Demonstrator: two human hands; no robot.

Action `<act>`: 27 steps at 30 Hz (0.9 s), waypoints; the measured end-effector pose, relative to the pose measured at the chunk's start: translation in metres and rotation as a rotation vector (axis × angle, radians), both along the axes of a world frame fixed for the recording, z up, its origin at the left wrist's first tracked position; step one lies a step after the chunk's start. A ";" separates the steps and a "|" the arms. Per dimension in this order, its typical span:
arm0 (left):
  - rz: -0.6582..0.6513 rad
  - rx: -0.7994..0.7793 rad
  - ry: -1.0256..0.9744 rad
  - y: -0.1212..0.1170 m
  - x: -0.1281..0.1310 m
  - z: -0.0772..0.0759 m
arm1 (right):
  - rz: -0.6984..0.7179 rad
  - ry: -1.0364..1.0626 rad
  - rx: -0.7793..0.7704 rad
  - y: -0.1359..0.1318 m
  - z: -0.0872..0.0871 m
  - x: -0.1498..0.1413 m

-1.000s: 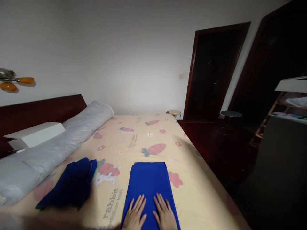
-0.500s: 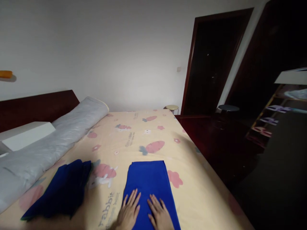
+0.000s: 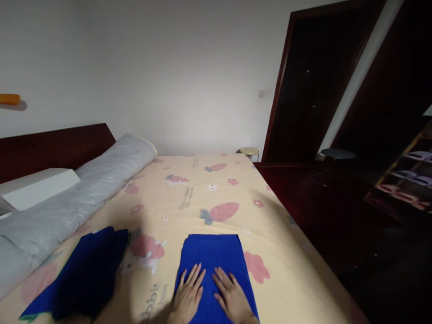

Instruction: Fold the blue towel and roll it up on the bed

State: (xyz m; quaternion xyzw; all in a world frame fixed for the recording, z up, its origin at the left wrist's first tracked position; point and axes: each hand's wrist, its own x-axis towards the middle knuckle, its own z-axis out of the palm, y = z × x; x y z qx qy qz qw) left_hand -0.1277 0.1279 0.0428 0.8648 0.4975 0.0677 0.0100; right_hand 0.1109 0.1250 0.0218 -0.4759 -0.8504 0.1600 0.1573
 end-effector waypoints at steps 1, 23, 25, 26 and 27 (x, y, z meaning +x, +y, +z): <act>0.052 -0.018 0.005 0.010 -0.005 0.000 | -0.117 -0.012 -0.014 0.010 0.001 0.012; 0.638 0.026 -0.596 0.133 -0.023 -0.021 | -0.725 0.019 -0.089 0.114 0.025 0.055; 0.649 -0.018 -0.656 0.144 -0.027 -0.026 | -0.752 0.034 -0.135 0.121 0.025 0.057; 0.649 -0.045 -0.684 0.149 -0.029 -0.028 | -0.761 0.045 -0.160 0.123 0.025 0.058; 0.649 -0.070 -0.710 0.153 -0.031 -0.030 | -0.770 0.056 -0.186 0.126 0.025 0.060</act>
